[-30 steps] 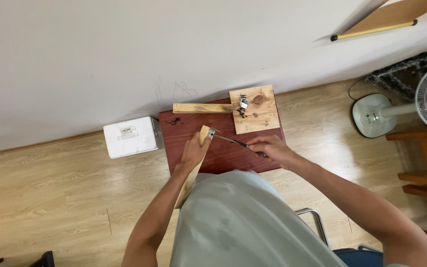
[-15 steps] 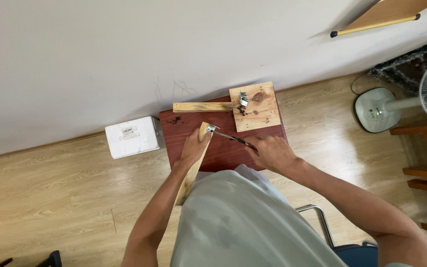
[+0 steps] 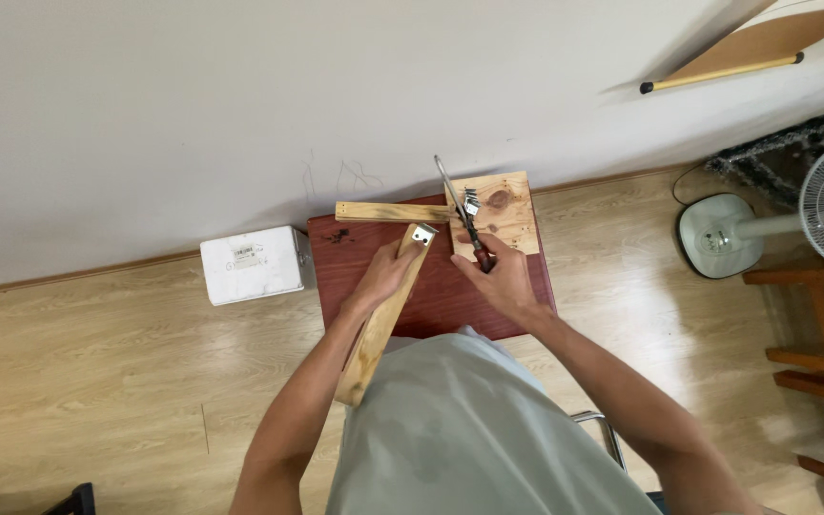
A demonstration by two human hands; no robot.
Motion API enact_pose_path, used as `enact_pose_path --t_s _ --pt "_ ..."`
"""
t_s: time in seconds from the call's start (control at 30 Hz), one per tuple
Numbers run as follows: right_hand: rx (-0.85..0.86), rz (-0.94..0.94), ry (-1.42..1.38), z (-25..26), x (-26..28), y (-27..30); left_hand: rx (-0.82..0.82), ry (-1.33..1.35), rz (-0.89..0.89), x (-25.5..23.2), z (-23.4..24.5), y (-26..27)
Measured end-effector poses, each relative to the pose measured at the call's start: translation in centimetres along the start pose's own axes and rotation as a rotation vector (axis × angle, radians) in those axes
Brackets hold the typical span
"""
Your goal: The person uses a screwdriver to attach a metal bracket to a wooden leg on a table. They repeatedly insert and tighten screws into the bracket, adjusting the wood's position as needed.
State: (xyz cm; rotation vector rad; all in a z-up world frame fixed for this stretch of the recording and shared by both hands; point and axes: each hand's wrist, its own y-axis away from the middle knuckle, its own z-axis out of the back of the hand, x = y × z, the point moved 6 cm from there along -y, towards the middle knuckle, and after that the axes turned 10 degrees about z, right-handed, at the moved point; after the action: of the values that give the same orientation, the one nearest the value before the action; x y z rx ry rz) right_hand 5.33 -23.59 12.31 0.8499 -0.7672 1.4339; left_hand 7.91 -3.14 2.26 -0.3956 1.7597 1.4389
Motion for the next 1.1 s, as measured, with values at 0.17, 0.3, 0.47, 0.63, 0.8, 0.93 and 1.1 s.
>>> enact_pose_path --t_s 0.17,0.3,0.47,0.63,0.8,0.93,1.1 --pt "-0.032 -0.006 -0.183 -2.2 -0.7 -1.8 0.049 -0.066 -0.053 -1.9 -2.1 0.6" --pt "0.017 0.010 -0.127 -2.5 -1.7 -2.5 0.132 0.041 -0.035 -3.0 -3.3 2.3" --pt "0.022 0.128 -0.044 -2.0 -2.0 -2.1 0.168 0.016 -0.027 -4.1 -3.9 3.6" --pt "-0.062 0.254 0.032 -1.0 -1.1 -1.5 0.241 0.037 -0.056 -4.4 -4.8 3.5" --pt "-0.015 0.513 0.178 0.3 0.6 -1.4 0.294 0.023 -0.021 -4.2 -5.2 3.9" --pt "0.022 0.563 0.181 1.1 0.5 -1.8 0.303 -0.020 -0.062 -5.1 -5.5 4.3" --pt "0.067 0.491 0.208 0.8 -0.5 -2.2 0.299 -0.052 -0.053 -4.7 -5.5 3.9"
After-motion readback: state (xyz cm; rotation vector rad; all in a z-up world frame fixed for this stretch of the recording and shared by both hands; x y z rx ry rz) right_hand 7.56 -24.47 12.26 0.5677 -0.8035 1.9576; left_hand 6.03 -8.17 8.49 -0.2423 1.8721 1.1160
